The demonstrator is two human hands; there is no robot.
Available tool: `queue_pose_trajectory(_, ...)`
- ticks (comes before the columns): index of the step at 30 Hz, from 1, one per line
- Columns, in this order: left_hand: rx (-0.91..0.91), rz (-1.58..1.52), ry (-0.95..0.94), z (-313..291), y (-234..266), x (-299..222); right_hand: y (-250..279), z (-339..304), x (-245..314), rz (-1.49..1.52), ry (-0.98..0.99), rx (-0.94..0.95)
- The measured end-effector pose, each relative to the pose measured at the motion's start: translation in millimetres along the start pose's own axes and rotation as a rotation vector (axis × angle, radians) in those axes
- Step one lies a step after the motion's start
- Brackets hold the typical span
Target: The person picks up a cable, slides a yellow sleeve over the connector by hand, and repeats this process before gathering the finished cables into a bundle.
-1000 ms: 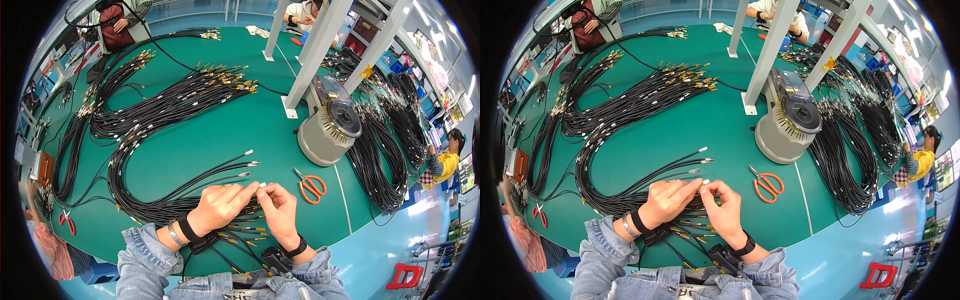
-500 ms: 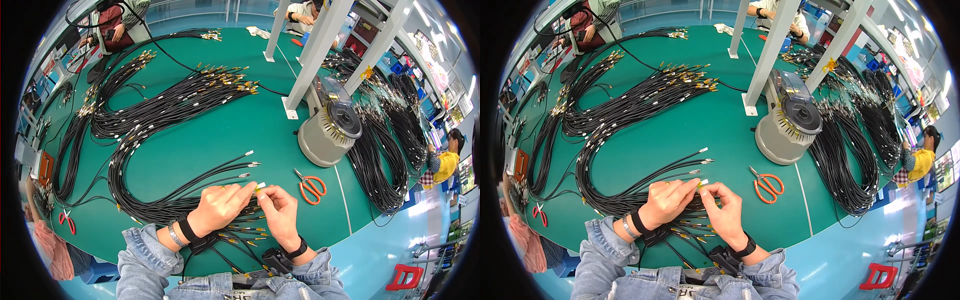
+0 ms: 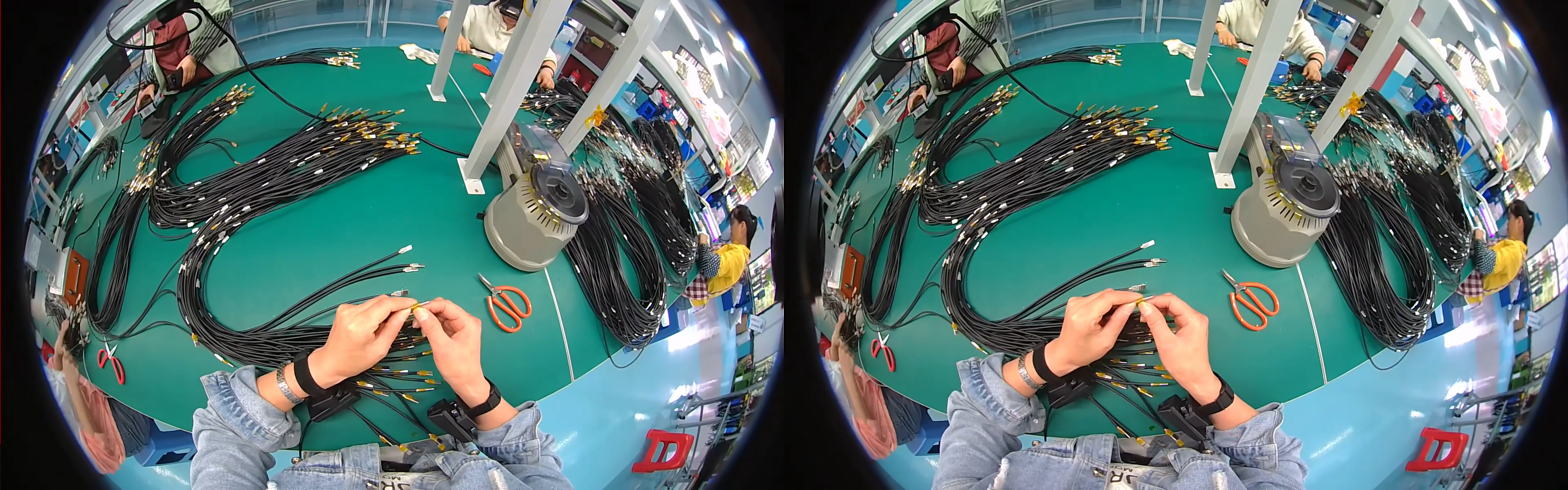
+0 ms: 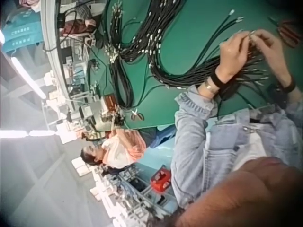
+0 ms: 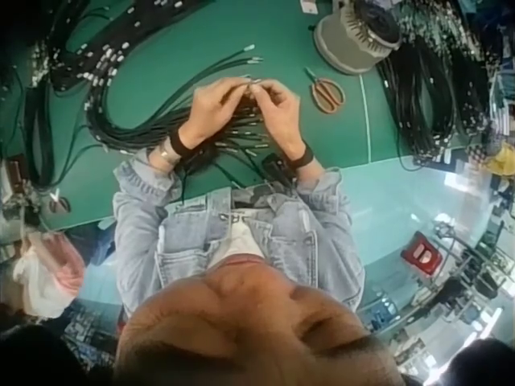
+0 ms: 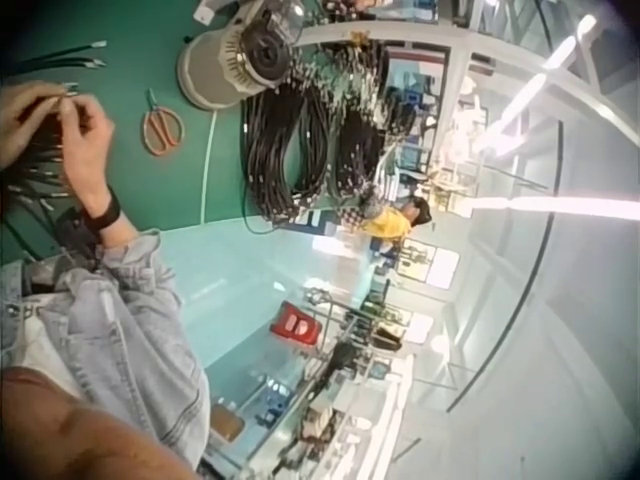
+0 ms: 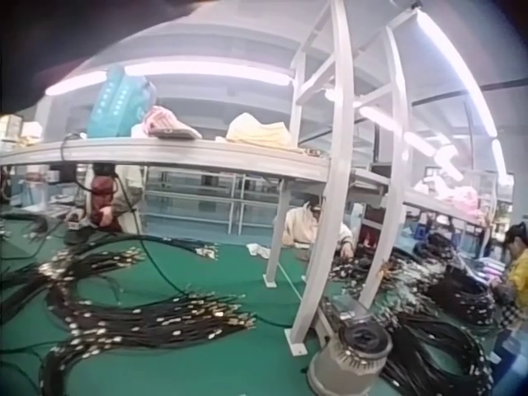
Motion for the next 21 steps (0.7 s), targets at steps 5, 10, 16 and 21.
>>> queue_pose_trajectory(5, -0.037, -0.099, 0.152, -3.3, -1.9, 8.6, -3.2, -2.5, 1.4, 0.021, -0.040, -0.008)
queue_pose_trajectory(10, -0.031, -0.095, 0.235, 0.0, 2.7, 6.4, -4.4, -2.9, 1.0, 0.110, -0.209, -0.028)
queue_pose_trajectory(16, -0.029, -0.206, 0.299, 0.1, 1.4, 9.7, -4.8, -2.0, 3.6, 0.154, -0.073, 0.003)
queue_pose_trajectory(21, -0.038, -0.251, 0.274, -0.8, -1.1, 10.2, -5.7, -0.6, 2.6, 0.132, -0.070, -0.015)
Point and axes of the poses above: each hand's wrist, its own z-axis towards the middle knuckle, its own y-axis out of the back of the hand, x = y × z, the point moved 4 cm from there along z, towards the middle knuckle, and after that the axes turned 6 degrees about -y, right-handed, at the moved point
